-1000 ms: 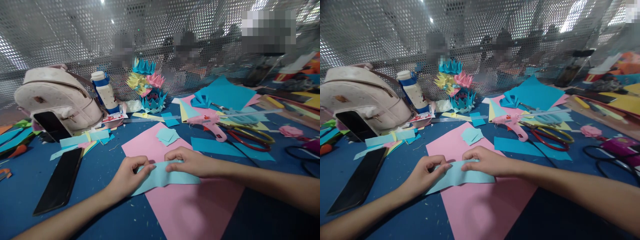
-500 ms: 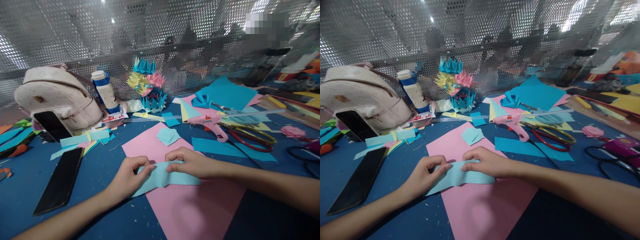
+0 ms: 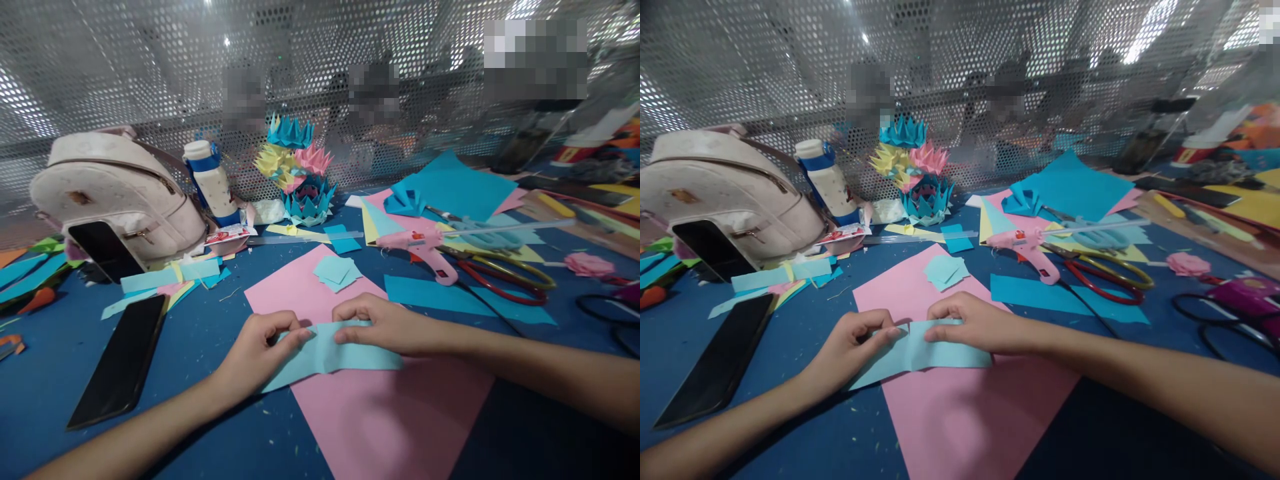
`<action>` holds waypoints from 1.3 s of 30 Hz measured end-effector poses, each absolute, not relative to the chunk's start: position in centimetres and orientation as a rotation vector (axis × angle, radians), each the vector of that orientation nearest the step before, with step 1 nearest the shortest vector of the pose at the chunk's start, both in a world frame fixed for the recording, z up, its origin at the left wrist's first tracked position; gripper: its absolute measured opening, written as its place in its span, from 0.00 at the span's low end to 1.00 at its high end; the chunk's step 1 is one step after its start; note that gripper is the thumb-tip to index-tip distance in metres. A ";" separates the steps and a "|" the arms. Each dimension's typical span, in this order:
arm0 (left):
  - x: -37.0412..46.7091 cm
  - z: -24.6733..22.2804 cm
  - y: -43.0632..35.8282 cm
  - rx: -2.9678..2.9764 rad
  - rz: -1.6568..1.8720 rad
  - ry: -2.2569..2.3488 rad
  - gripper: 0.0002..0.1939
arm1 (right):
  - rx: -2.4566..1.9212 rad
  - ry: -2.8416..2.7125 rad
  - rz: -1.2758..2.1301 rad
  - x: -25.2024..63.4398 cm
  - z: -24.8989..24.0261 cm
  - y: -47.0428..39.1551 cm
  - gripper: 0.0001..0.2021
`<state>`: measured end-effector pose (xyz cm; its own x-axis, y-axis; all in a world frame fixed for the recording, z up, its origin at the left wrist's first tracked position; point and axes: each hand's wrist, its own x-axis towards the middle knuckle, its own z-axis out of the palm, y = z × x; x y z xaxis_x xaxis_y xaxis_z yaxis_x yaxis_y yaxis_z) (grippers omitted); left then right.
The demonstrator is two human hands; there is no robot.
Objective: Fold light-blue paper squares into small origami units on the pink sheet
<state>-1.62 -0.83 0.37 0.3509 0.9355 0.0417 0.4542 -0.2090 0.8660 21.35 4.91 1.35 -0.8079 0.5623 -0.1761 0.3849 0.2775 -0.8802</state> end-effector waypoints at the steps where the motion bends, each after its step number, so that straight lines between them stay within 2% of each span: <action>1: -1.7 0.3 -0.7 1.824 0.753 1.229 0.18 | -0.897 -2.364 1.559 21.4 1.4 5.0 0.18; 10: -2.0 0.4 -0.1 1.912 0.736 1.226 0.20 | -0.903 -2.365 1.680 21.4 2.2 5.5 0.15; 20: -2.1 0.7 -0.7 1.967 0.695 1.188 0.15 | -0.837 -2.482 1.589 21.4 2.2 5.5 0.17; 26: -2.2 0.7 -0.4 1.908 0.816 1.252 0.17 | -0.972 -2.352 1.700 21.5 2.1 5.4 0.18; 39: -2.5 0.6 0.5 1.771 0.727 1.197 0.17 | -0.983 -2.346 1.709 21.2 2.1 5.5 0.14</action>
<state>-2.54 0.53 0.55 0.3714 0.9285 0.0033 0.4305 -0.1754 0.8854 21.19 5.49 2.12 -0.7914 0.5334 -0.2985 0.4479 0.1736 -0.8771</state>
